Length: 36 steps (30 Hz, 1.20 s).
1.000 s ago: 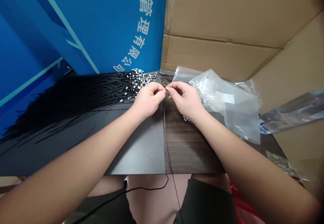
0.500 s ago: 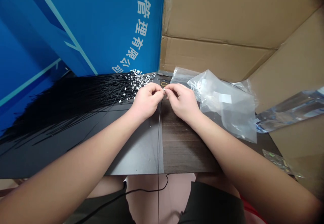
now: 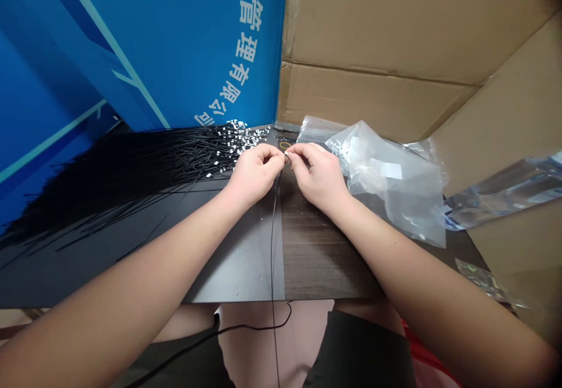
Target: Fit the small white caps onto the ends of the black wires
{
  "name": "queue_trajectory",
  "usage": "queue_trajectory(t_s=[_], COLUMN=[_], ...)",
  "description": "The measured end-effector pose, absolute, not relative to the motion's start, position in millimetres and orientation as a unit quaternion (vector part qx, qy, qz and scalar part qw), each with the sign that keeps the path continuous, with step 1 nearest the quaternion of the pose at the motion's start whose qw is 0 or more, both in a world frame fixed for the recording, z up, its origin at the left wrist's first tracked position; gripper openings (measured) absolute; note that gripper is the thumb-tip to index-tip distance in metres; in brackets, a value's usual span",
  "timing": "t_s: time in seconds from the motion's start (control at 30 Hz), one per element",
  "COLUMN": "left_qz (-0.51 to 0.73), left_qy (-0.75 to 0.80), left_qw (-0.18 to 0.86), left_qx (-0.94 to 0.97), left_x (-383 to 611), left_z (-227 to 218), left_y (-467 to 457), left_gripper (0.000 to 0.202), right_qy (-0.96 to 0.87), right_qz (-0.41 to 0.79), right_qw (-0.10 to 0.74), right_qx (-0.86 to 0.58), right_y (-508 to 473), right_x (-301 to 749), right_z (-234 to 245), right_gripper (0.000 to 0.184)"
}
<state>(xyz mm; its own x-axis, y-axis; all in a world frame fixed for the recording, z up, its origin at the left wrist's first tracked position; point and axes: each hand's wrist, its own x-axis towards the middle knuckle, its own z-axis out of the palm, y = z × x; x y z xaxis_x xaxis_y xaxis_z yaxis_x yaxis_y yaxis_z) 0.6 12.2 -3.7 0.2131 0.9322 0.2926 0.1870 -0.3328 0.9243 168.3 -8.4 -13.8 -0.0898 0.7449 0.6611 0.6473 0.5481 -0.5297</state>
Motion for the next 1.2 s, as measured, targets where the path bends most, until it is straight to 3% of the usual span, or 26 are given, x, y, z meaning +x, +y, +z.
queue_trajectory(t_s=[0.7, 1.2], left_qz=[0.465, 0.485], left_qy=[0.412, 0.418], left_qw=[0.454, 0.464], left_qx=[0.639, 0.612], left_x=[5.5, 9.9], left_z=[-5.9, -6.5], left_y=[10.5, 7.1], left_gripper=[0.022, 0.017], right_qy=[-0.734, -0.72], right_qz=[0.009, 0.014], right_qw=[0.498, 0.52], right_qx=[-0.462, -0.46], right_y=[-3.6, -5.2], right_x=[171.3, 168.9], right_z=[-18.4, -18.2], right_gripper=[0.015, 0.012])
